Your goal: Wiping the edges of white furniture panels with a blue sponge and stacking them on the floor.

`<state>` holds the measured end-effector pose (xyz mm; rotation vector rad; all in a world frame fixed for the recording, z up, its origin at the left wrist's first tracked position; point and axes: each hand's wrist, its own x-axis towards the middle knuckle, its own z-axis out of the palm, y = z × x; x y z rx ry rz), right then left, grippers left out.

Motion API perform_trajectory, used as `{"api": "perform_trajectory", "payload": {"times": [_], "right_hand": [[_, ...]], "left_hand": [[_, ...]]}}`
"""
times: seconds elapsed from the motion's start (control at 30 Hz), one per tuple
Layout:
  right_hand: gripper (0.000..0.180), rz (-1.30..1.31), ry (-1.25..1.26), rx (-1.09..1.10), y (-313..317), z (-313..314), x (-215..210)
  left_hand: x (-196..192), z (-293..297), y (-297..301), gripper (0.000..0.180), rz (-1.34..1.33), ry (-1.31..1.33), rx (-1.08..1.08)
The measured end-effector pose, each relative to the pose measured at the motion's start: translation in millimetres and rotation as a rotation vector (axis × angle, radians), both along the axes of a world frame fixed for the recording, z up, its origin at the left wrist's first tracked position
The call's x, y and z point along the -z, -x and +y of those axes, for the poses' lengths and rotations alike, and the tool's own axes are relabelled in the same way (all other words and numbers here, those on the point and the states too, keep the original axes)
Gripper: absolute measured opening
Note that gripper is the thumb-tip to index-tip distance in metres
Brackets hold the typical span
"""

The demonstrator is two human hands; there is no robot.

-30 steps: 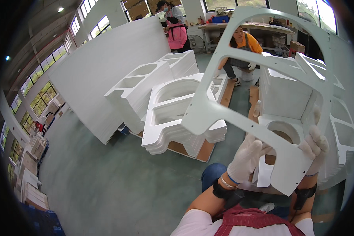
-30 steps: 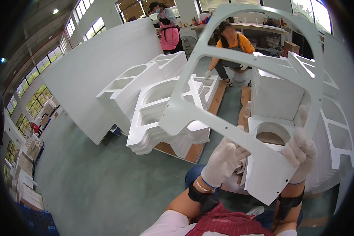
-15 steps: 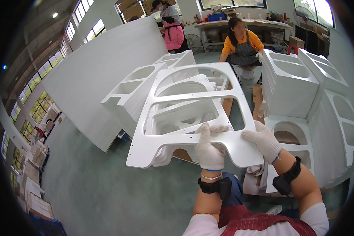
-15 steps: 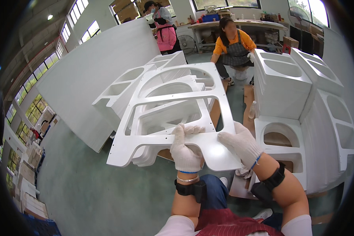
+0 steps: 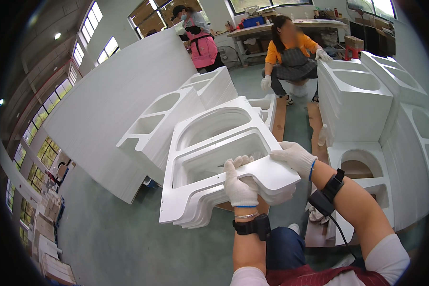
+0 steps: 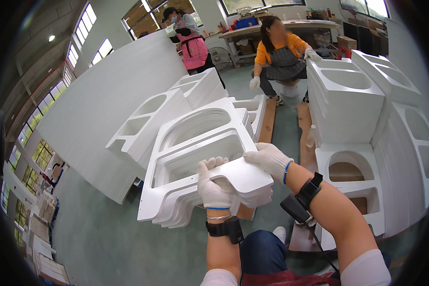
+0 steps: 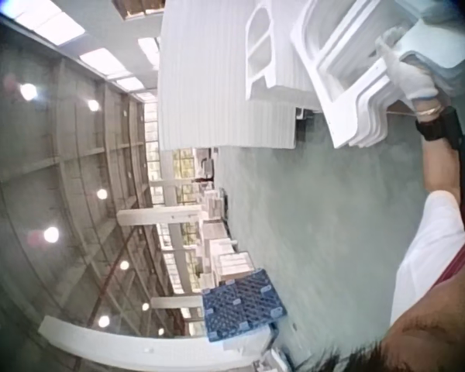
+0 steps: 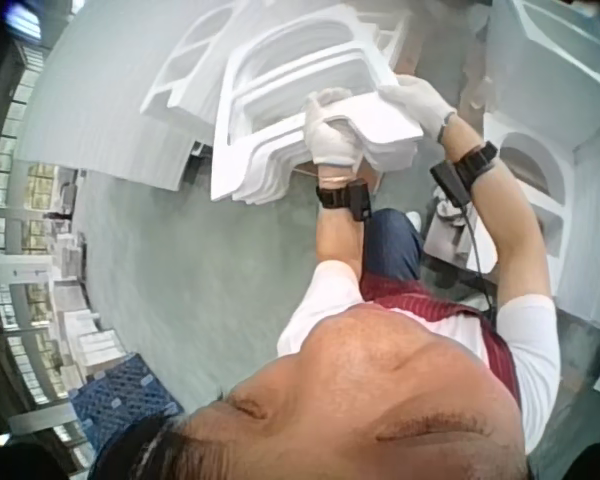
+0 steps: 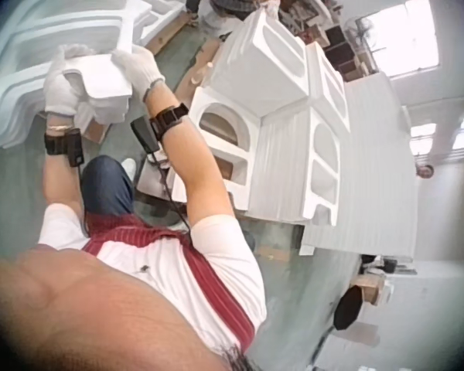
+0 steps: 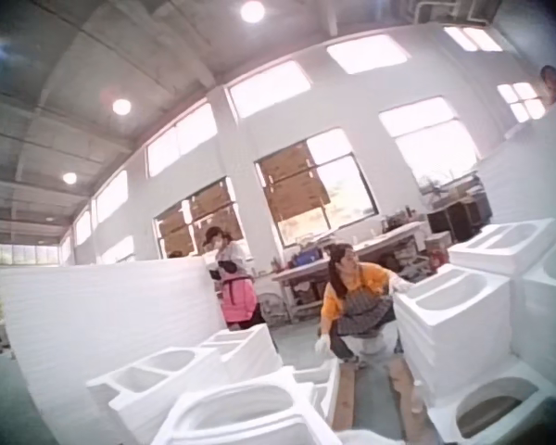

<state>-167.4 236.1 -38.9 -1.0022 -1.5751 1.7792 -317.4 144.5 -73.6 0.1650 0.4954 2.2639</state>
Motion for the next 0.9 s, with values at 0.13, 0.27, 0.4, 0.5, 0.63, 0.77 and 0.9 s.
{"api": "perform_trajectory", "payload": {"times": [0.13,0.27,0.4,0.5,0.63,0.77,0.9], "right_hand": [[0.038,-0.034,-0.01,-0.005,3,1,-2],[0.041,-0.134,-0.104,0.029,1,3,-5],[0.045,-0.411,-0.45,0.035,-9,2,2],[0.041,-0.59,-0.652,0.054,-31,-20,-6],[0.042,-0.628,-0.669,-0.051,-51,-53,8],[0.04,-0.554,-0.675,-0.039,-61,-65,23],[0.04,-0.603,-0.694,-0.015,-56,-79,25]], "left_hand": [[12,0,5,0.022,-0.047,-0.011,0.041],[2,-24,6,0.045,0.186,0.342,0.171],[23,-35,35,0.064,0.475,0.728,0.257],[12,-41,27,0.068,0.602,0.931,0.176],[19,-43,17,0.068,0.778,1.029,0.183],[19,-45,-10,0.065,0.98,1.008,0.17],[36,-44,-17,0.052,1.349,1.019,-0.085]]}}
